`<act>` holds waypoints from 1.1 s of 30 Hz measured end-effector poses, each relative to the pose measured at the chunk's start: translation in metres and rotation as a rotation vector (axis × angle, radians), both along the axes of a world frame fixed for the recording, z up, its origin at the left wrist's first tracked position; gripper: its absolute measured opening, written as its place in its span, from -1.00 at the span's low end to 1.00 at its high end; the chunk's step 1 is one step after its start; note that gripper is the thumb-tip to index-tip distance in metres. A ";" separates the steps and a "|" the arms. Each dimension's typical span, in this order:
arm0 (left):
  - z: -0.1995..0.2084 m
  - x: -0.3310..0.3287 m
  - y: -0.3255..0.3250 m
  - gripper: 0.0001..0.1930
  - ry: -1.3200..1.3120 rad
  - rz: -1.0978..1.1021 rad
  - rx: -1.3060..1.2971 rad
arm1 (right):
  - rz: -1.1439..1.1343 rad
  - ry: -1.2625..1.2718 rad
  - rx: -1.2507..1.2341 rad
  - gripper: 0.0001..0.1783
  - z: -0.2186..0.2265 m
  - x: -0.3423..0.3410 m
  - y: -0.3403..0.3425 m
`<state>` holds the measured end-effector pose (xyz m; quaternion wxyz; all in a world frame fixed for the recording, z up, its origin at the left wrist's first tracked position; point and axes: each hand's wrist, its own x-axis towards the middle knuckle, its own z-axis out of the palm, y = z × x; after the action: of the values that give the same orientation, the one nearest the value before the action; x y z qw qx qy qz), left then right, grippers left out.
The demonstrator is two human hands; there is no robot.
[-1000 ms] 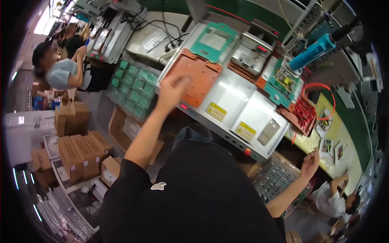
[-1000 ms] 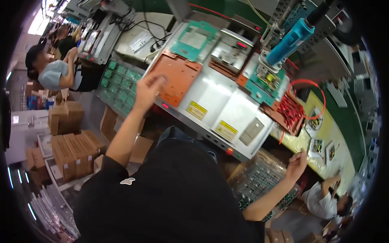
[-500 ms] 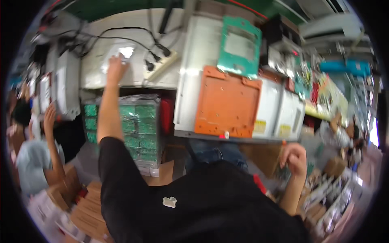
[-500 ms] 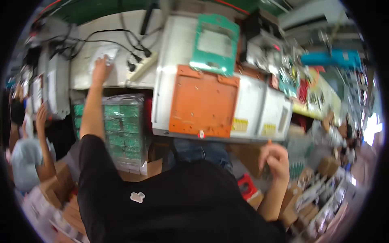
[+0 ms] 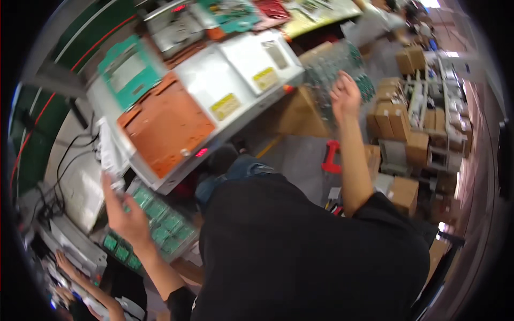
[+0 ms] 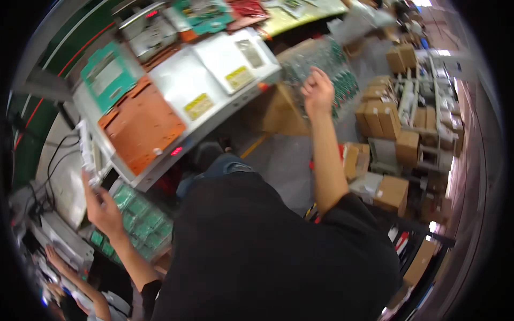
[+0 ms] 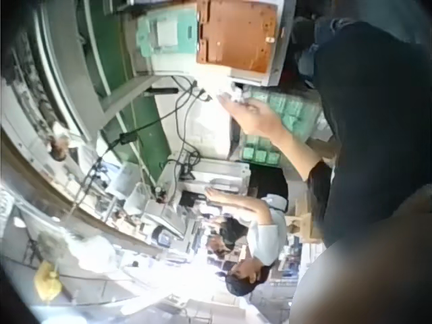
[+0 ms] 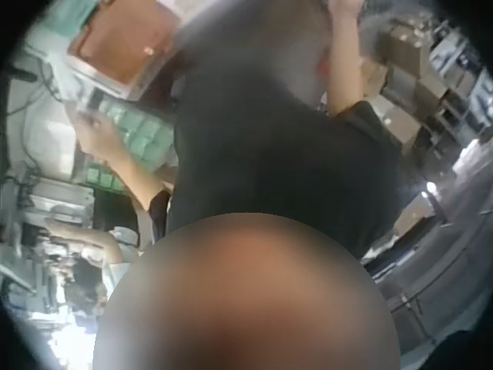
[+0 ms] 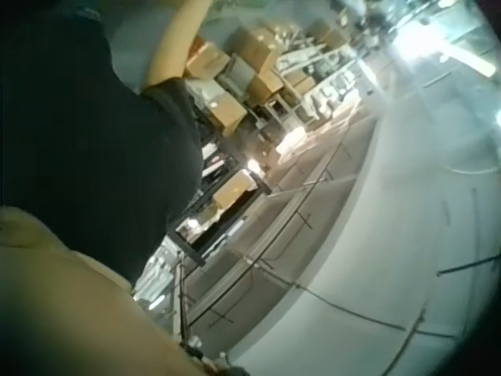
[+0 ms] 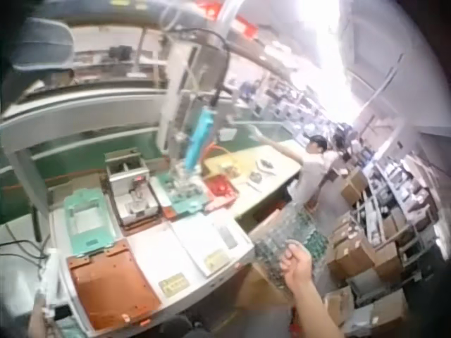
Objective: Assembling electronic components and circuit boards into housings and placing them into testing fixtures.
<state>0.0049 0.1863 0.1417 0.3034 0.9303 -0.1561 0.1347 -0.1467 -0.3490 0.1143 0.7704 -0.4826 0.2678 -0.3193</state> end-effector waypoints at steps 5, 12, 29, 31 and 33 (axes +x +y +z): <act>-0.034 -0.002 -0.072 -0.37 0.058 -0.413 0.657 | -0.346 0.234 -0.406 -0.77 -0.009 -0.041 -0.064; -0.062 0.085 -0.012 -0.25 0.255 -0.543 0.574 | -0.304 0.813 -0.847 -0.80 -0.035 -0.056 -0.121; -0.110 0.105 -0.038 -0.52 0.148 -0.128 0.465 | -0.023 1.370 -1.537 -0.68 -0.133 0.022 -0.346; -0.108 0.103 -0.045 -0.54 0.164 -0.096 0.483 | 0.021 1.356 -1.552 -0.70 -0.137 0.030 -0.353; -0.111 0.111 -0.048 -0.59 0.168 -0.103 0.493 | -0.101 1.341 -1.492 -0.75 -0.138 0.034 -0.355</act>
<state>0.1162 0.1385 0.0310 0.0859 0.9749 -0.2055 -0.0008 -0.1131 -0.7043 -0.0239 -0.0533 -0.9103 0.3982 -0.1001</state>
